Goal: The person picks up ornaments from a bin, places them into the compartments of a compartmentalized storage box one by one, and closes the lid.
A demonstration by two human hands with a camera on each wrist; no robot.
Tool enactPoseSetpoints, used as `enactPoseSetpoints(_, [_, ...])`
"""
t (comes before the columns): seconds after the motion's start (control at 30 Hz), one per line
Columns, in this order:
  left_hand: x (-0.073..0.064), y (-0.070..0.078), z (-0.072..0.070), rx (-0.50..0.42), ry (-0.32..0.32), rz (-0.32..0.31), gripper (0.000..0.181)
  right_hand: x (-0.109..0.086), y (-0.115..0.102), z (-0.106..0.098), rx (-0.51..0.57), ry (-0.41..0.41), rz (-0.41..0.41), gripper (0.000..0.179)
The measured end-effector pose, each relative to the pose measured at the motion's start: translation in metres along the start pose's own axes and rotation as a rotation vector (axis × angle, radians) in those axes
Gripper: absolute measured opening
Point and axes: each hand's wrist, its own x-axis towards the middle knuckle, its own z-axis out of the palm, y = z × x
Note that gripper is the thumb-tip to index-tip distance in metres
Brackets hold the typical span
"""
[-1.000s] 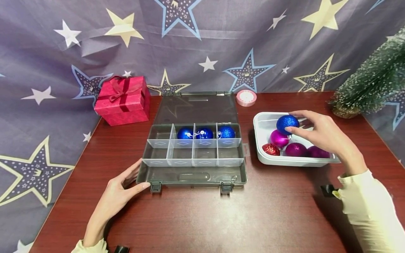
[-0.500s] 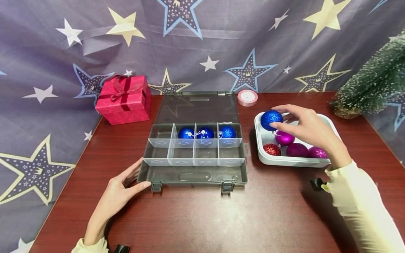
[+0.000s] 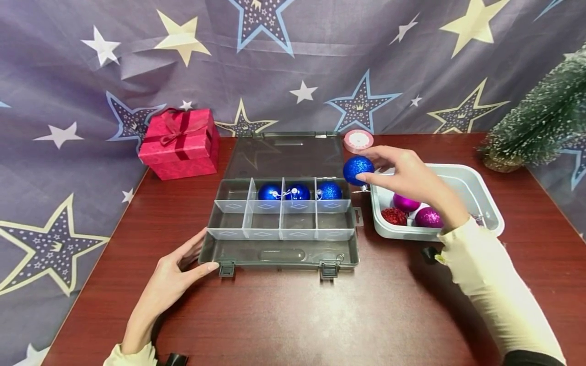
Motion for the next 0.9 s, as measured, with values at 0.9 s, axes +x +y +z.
enactPoseSetpoints(0.9, [0.001,-0.002,-0.001,-0.016,-0.006,0.001,0.073,0.064,-0.033,0.056,0.096,-0.103,-0.119,0.050])
